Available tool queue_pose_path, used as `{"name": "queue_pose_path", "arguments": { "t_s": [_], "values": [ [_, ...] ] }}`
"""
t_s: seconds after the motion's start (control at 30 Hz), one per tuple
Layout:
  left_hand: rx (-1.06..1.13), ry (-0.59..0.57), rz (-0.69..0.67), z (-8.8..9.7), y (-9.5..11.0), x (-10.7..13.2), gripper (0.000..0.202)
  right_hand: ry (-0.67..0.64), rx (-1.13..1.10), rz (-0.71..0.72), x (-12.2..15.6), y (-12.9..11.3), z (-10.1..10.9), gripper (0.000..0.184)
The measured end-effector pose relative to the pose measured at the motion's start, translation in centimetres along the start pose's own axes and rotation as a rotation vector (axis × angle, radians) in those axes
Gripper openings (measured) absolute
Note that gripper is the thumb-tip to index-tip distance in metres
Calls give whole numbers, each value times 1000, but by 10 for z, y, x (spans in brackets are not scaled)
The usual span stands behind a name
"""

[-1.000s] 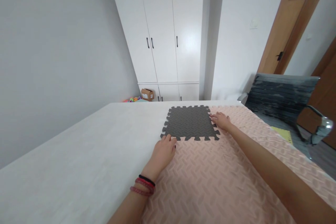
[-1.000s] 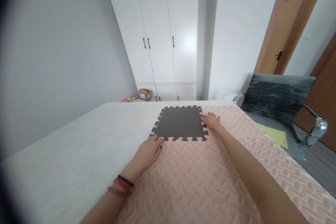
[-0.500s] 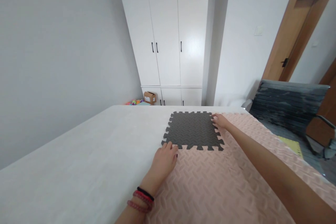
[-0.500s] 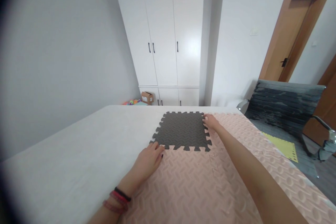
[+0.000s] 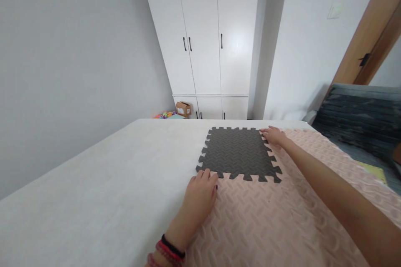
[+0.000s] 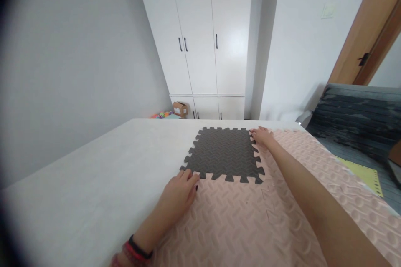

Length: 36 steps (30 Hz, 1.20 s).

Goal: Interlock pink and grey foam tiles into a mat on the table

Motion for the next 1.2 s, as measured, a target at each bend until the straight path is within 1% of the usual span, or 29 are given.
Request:
{"name": "queue_pose_path", "arguments": {
  "t_s": [0.1, 0.27, 0.47, 0.57, 0.63, 0.7, 0.77, 0.83, 0.9, 1.0, 1.07, 1.13, 1.2],
  "values": [
    [0, 2, 3, -1, 0, -1, 27, -11, 20, 18, -1, 2, -2, 45],
    [4, -2, 7, 1, 1, 0, 26, 4, 39, 51, 6, 1, -4, 47],
    [6, -21, 22, 5, 3, -1, 25, -6, 35, 19, 12, -1, -4, 47],
    [-4, -1, 17, 7, 4, 1, 25, 7, 37, -31, 21, -10, 4, 47],
    [-7, 13, 4, 9, 3, 4, 26, 25, 34, -65, 30, -19, 15, 47],
    [-6, 25, -11, 11, 2, 7, 27, 46, 21, -56, 43, -31, 27, 48],
    [-7, 39, -25, 11, 2, 9, 28, 60, -4, 16, 59, -44, 41, 50],
    [-8, 55, -36, 11, 2, 11, 29, 58, -39, 143, 83, -60, 54, 52],
    [-10, 68, -43, 9, 2, 11, 28, 37, -80, 317, 116, -81, 63, 51],
    [-11, 89, -56, 5, 3, 11, 28, -10, -135, 600, 172, -117, 71, 44],
    [-9, 104, -69, 3, 2, 11, 28, -11, -174, 733, 205, -138, 73, 42],
    [-4, 119, -79, 1, 1, 11, 27, 27, -225, 781, 226, -153, 74, 42],
    [2, 138, -85, -1, 0, 12, 27, 51, -256, 767, 234, -160, 74, 41]
  ]
}}
Point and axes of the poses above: each hand's wrist, its own x-axis away from the middle knuckle, its own z-axis out of the back of the hand, y = z × x, the point moved 1 cm from there along -x, towards the middle knuckle, and after that the axes turned 8 degrees about x, right-handed, at the moved point
